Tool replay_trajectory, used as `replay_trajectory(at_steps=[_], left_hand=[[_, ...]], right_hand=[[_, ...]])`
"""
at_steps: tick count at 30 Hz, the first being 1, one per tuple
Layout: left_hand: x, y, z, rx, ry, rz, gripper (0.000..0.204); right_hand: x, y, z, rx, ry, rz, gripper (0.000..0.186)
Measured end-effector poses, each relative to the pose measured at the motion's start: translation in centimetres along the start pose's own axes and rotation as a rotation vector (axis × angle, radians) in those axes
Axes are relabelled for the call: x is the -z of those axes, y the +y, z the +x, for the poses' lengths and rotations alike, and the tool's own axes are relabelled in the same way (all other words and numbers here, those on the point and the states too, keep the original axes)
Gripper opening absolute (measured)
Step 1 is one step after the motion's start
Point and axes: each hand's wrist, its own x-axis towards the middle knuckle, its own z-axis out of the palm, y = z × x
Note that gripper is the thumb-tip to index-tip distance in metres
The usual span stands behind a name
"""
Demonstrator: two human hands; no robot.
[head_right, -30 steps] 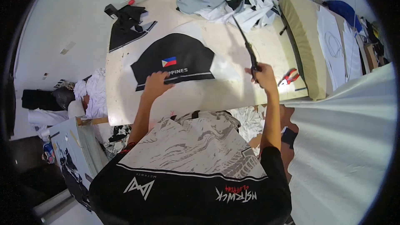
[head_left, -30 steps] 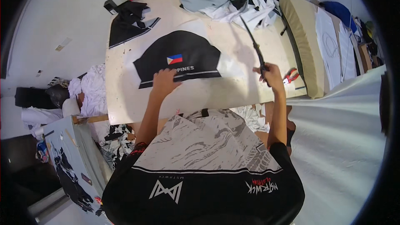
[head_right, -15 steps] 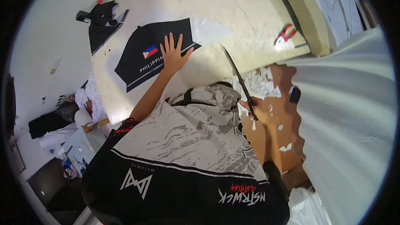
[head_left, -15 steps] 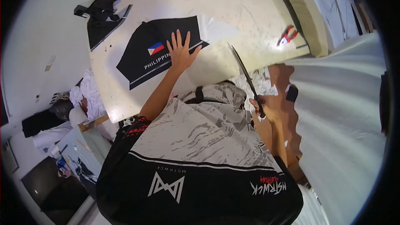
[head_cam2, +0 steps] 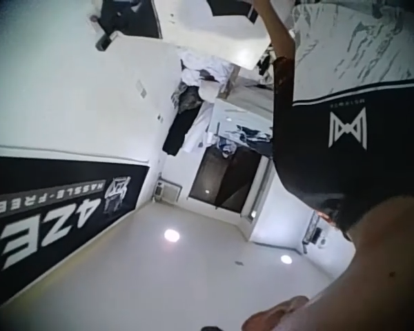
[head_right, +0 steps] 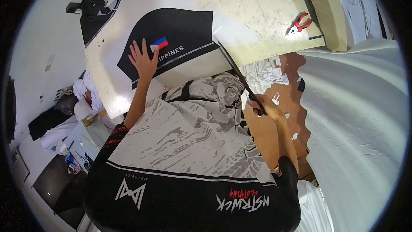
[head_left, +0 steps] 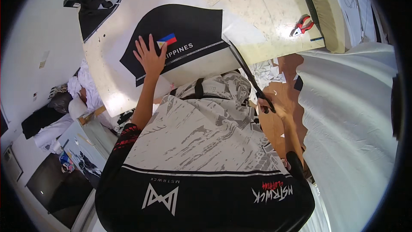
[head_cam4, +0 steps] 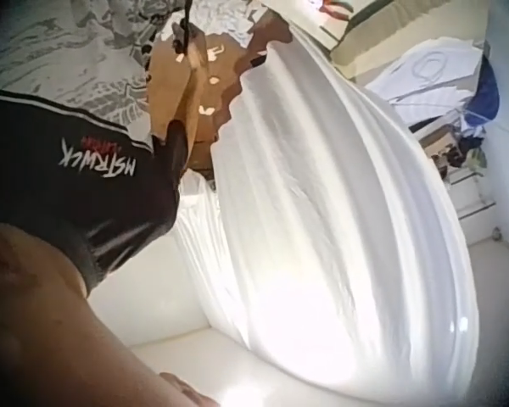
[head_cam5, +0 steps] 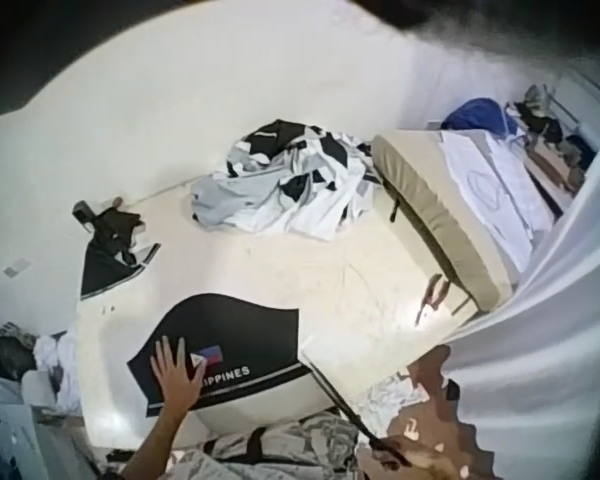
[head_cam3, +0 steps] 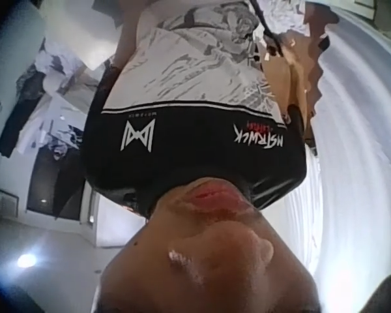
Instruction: Cutting out clothing patterns from large sheets of fabric using scissors.
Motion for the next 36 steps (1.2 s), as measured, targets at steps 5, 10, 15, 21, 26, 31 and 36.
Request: replay_trajectory(at_steps=[5,10,15,21,26,31,36], left_hand=[[0.2,-0.5,-0.1,-0.054,0.061,0.003,0.073],[0.3,-0.7,-0.3,-0.020,0.033,-0.043,0.073],[0.3,-0.4,-0.2,-0.006,0.005,-0.051,0.073],[0.4,-0.7,-0.5,0.015,-0.011,-0.043,0.074],[0.5,-0.7,-0.3,-0.013,0.018,-0.038,0.074],[0.3,-0.8,-0.3,-0.004,0.009,-0.047,0.074],[0.3,-0.9,-0.3,-0.002,0.004,-0.039,0.074]], right_hand=[[1.5,-2.4,2.6,0.038,-0.054,-0.093,0.034],[2.0,-5.3,3.8,-0.005,-0.036,-0.171,0.037],[3.4,-4.3,5.4,0.017,-0.060,-0.198,0.045],[3.1,-4.6,5.9,0.002,-0.007,-0.211,0.046],[2.4,-5.0,5.5,-0.018,0.056,-0.162,0.045],[2.2,-5.9,4.7,-0.039,0.112,-0.237,0.044],[2.5,-5.0,4.9,-0.044,0.147,-0.220,0.037]])
